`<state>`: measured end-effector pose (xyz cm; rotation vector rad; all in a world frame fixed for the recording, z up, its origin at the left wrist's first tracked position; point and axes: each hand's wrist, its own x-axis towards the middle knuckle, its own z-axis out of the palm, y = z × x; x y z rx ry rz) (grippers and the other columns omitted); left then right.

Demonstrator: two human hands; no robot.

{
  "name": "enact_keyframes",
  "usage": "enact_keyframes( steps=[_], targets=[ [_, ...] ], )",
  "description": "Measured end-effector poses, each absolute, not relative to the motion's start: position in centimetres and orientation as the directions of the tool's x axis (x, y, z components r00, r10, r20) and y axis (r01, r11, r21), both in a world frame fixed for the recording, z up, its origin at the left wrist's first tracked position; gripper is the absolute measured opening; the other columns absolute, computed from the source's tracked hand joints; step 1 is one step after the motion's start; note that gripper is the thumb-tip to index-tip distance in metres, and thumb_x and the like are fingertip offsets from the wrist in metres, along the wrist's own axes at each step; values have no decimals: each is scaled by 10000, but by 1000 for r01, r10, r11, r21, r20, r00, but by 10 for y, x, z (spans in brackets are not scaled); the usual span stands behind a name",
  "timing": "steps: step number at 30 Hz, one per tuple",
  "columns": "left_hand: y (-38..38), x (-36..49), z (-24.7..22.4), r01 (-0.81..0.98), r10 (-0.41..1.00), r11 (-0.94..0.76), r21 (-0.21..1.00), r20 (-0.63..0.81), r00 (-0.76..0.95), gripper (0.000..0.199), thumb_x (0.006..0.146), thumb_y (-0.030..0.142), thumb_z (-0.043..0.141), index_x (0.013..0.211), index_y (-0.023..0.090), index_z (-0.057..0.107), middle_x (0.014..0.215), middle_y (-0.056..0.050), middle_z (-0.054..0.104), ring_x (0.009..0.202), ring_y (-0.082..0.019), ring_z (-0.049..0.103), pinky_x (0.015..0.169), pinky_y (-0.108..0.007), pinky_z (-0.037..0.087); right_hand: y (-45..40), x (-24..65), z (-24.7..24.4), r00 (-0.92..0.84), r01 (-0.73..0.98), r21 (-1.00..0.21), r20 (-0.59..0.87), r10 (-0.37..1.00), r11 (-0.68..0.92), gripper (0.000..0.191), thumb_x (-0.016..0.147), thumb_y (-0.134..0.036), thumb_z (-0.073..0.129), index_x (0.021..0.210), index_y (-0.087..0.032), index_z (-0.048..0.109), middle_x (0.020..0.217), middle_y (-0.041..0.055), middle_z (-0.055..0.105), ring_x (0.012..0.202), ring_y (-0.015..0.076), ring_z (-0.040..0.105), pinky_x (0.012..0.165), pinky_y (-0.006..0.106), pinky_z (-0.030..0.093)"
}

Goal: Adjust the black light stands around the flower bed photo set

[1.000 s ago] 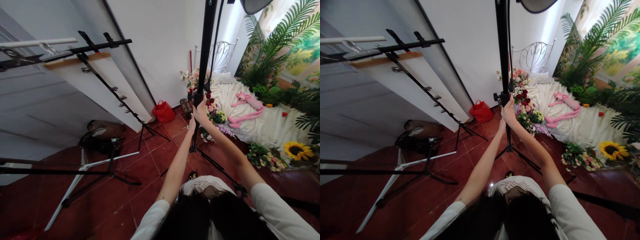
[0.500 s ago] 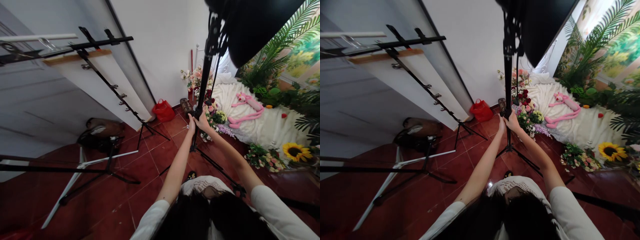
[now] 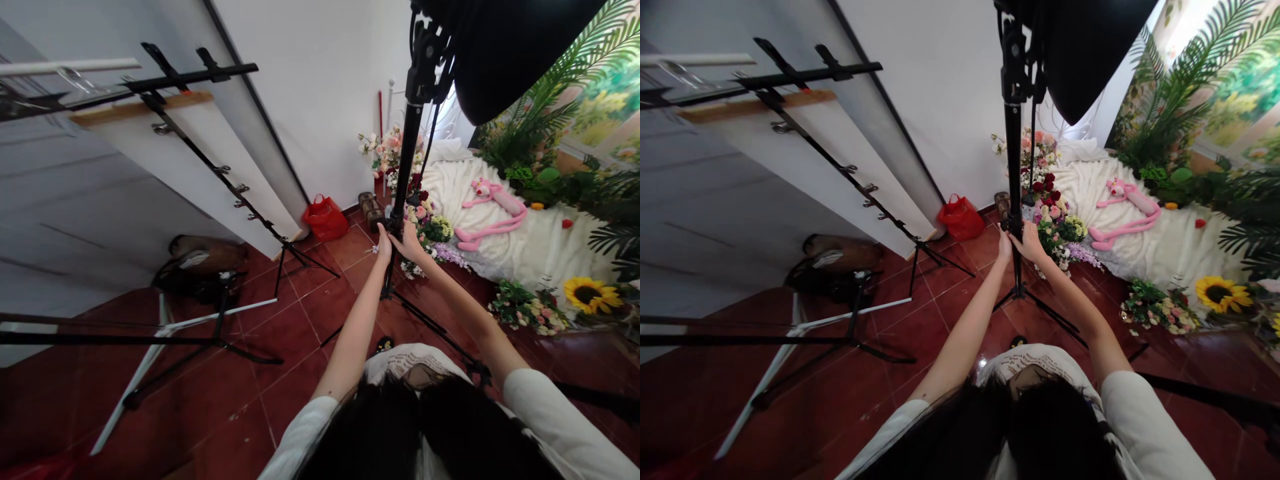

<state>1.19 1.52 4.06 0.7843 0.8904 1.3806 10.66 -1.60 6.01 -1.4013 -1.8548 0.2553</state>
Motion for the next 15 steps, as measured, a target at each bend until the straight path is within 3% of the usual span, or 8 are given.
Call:
enact_keyframes(
  steps=[7, 15],
  targets=[
    [13, 14, 44, -529, 992, 129, 839, -107, 72, 810, 906, 791, 210, 823, 162, 714, 694, -80, 724, 882, -213, 741, 867, -352, 593, -58, 140, 47, -95, 761, -504, 537, 838, 408, 502, 915, -384, 570, 1358, -165, 483, 1407, 204, 499, 1372, 337, 438, 1155, 566, 361],
    [13, 14, 42, -518, 991, 132, 845, -111, 72, 780, 887, 809, 226, 742, 180, 663, 682, -68, 715, 797, -191, 738, 817, -321, 590, -58, 145, 34, -120, 706, -588, 450, 885, 395, 647, 1015, -469, 382, 1570, -151, 287, 1558, 183, 430, 1473, 283, 386, 1232, 512, 304]
  ],
)
